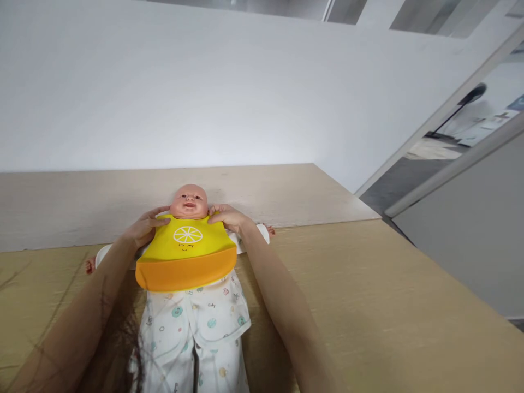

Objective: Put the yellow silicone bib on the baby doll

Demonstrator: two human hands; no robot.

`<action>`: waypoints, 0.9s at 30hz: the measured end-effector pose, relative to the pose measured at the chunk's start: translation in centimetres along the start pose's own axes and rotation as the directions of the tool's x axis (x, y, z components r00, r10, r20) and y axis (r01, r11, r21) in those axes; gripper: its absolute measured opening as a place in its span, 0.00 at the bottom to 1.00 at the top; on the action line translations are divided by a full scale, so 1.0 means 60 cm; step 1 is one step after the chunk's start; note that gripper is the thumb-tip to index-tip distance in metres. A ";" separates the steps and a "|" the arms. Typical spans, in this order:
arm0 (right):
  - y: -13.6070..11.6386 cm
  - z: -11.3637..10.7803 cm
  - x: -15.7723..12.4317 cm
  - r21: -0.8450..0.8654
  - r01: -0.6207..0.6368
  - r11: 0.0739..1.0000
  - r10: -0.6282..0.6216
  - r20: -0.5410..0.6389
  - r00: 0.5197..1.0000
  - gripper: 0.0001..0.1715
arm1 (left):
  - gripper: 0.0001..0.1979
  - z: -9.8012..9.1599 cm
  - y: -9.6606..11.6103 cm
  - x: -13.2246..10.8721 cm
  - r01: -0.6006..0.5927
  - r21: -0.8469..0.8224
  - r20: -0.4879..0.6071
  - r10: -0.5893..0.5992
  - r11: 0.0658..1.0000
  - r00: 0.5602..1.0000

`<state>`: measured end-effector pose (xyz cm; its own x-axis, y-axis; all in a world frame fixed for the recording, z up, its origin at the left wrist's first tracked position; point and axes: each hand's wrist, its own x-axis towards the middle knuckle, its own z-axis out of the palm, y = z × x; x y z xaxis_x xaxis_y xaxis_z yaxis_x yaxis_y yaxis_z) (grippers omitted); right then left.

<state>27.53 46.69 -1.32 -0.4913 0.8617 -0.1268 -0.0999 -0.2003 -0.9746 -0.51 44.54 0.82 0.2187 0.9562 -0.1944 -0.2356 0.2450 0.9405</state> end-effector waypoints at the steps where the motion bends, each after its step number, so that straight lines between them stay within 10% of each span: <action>1: -0.002 0.001 -0.001 -0.039 -0.005 0.999 0.005 -0.004 1.000 0.22 | 0.35 0.002 -0.001 0.000 0.001 0.002 -0.009 -0.001 1.000 1.000; 15: 0.023 -0.033 0.010 -0.316 0.140 0.939 -0.164 -0.053 0.985 0.32 | 0.28 -0.019 -0.027 0.013 -0.075 0.180 0.041 0.069 0.981 0.997; 27: 0.014 -0.034 0.004 -0.296 0.042 0.954 -0.068 -0.078 0.995 0.30 | 0.31 -0.017 -0.026 0.009 -0.065 0.274 0.004 0.067 0.960 0.998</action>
<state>29.09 47.72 -2.54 -0.4145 0.9071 -0.0738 0.1396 -0.0167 -0.9901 -0.98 44.83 -1.04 0.2064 0.9698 -0.1301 0.0191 0.1289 0.9915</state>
